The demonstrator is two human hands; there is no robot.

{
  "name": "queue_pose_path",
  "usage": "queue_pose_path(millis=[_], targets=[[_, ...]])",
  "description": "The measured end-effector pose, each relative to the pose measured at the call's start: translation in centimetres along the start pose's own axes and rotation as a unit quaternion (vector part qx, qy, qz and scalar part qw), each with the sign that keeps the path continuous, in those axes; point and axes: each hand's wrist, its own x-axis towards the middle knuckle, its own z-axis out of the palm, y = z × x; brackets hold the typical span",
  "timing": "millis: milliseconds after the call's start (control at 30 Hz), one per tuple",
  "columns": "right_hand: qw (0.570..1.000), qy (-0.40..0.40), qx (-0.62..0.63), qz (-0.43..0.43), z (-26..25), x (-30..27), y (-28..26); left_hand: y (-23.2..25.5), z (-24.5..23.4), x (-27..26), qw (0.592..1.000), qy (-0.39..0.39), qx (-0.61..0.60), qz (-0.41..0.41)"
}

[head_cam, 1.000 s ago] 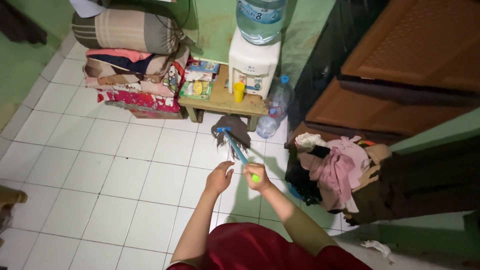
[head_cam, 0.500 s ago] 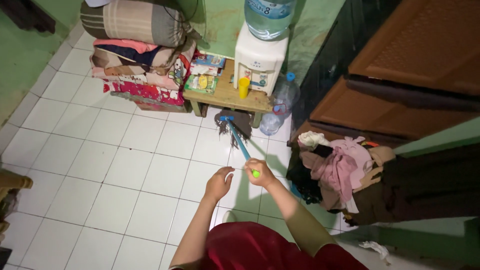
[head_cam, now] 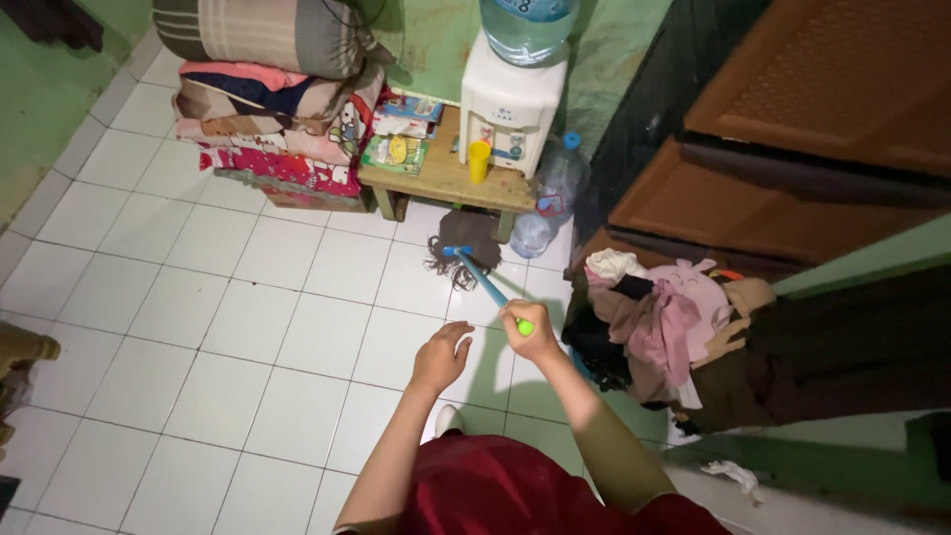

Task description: Clean the tiled floor using a mop.

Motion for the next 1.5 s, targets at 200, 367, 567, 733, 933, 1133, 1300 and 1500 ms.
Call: queue_pose_path(millis=[200, 367, 567, 733, 933, 1133, 1300, 1500], targets=[[0.996, -0.009, -0.018, 0.090, -2.4, 1.2, -4.2, 1.5, -0.6, -0.2, 0.999, -0.030, 0.005, -0.021], [0.994, -0.032, -0.031, 0.099, -3.2, 0.6, -4.8, 1.0, 0.5, 0.1, 1.000, -0.014, 0.007, 0.013], [0.993, -0.019, 0.030, 0.117, -4.2, -0.2, -4.7, 0.3, 1.2, 1.4, 0.999, -0.003, 0.009, 0.039], [0.989, -0.012, 0.079, 0.121, -5.0, 0.2, -5.1, 0.5, 0.9, 2.6, 0.999, -0.016, 0.008, 0.027], [0.992, -0.016, 0.115, 0.038, -4.1, 0.4, -4.2, 0.0, 0.4, 3.4, 0.999, -0.010, 0.021, 0.036], [0.993, -0.020, 0.117, 0.010, -2.4, 1.8, -2.5, -0.4, -1.0, 4.0, 1.000, -0.021, 0.015, 0.013], [0.995, -0.008, 0.093, 0.023, -1.0, 3.3, -0.6, -1.3, -1.8, 4.5, 1.000, -0.010, 0.013, 0.011], [0.997, -0.016, 0.075, 0.003, 1.3, 3.9, -0.1, -1.9, -3.0, 5.6, 1.000, -0.020, 0.010, -0.012]])
